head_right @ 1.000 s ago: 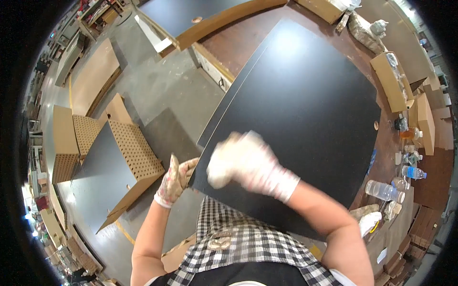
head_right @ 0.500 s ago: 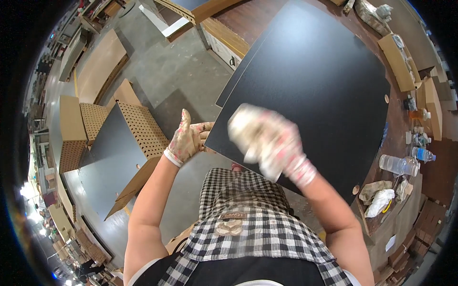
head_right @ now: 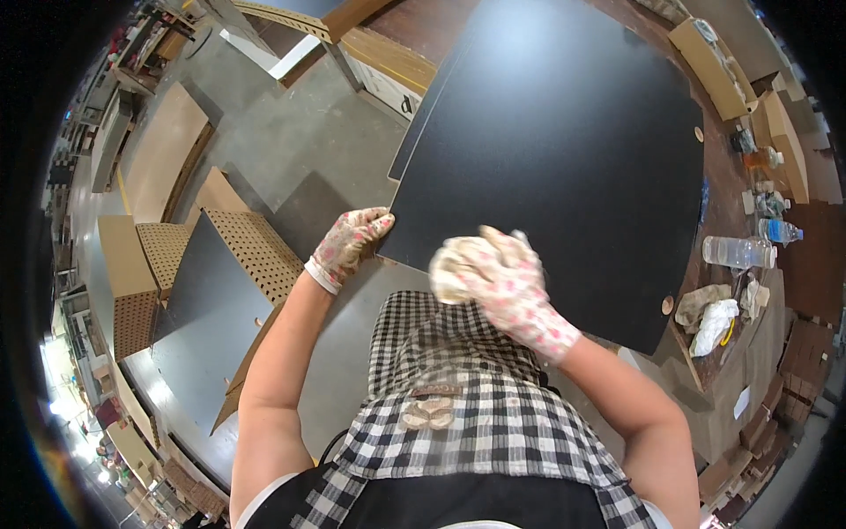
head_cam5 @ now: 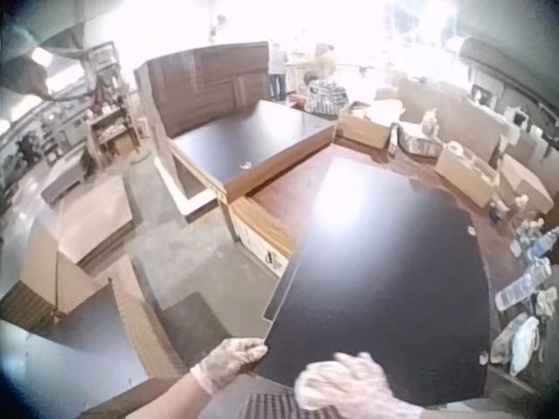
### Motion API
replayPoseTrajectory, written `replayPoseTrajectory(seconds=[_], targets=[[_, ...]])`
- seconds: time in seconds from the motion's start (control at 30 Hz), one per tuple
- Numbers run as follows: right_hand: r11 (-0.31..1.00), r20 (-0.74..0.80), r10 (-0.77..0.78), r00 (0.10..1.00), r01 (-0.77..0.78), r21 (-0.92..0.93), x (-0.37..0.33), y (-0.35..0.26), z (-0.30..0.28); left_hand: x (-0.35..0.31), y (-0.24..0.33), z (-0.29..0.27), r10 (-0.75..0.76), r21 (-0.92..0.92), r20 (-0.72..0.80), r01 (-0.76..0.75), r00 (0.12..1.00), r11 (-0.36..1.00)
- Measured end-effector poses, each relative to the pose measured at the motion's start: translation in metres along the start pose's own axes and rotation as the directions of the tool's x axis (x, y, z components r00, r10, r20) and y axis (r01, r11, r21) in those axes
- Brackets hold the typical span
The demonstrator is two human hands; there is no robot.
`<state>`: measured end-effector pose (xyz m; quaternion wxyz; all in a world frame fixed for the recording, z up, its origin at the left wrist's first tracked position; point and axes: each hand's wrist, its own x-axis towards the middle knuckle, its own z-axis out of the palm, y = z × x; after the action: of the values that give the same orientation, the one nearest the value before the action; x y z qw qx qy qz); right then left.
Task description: The person wipes a black panel with a cloth, applies a liquid from a small container to the edges with a brush, and then wipes the front and back of a slatted wood panel with a cloth.
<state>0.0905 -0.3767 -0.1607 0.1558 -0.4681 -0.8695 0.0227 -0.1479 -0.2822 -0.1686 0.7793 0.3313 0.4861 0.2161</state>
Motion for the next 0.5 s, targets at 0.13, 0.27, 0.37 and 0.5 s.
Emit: replayPoseTrajectory(seconds=[0.13, 0.27, 0.37, 0.5], targets=[[0.984, 0.033, -0.080, 0.996, 0.073, 0.161, 0.043, -0.021, 0.015, 0.010, -0.003, -0.011, 0.031, 0.076, 0.000, -0.031, 1.000, 0.997], [0.996, 0.086, -0.091, 0.992, 0.091, 0.011, 0.027, -0.014, 0.005, 0.003, -0.003, -0.005, 0.001, 0.050, -0.029, 0.000, 1.000, 0.999], [0.997, 0.063, -0.065, 0.996, 0.062, 0.042, 0.032, -0.021, 0.015, 0.011, -0.009, -0.005, 0.112, 0.021, -0.023, -0.112, 0.993, 0.994], [0.998, 0.067, -0.059, 0.996, 0.057, 0.037, 0.024, -0.020, 0.008, 0.001, 0.001, -0.010, 0.060, 0.071, -0.025, -0.058, 0.998, 0.996]])
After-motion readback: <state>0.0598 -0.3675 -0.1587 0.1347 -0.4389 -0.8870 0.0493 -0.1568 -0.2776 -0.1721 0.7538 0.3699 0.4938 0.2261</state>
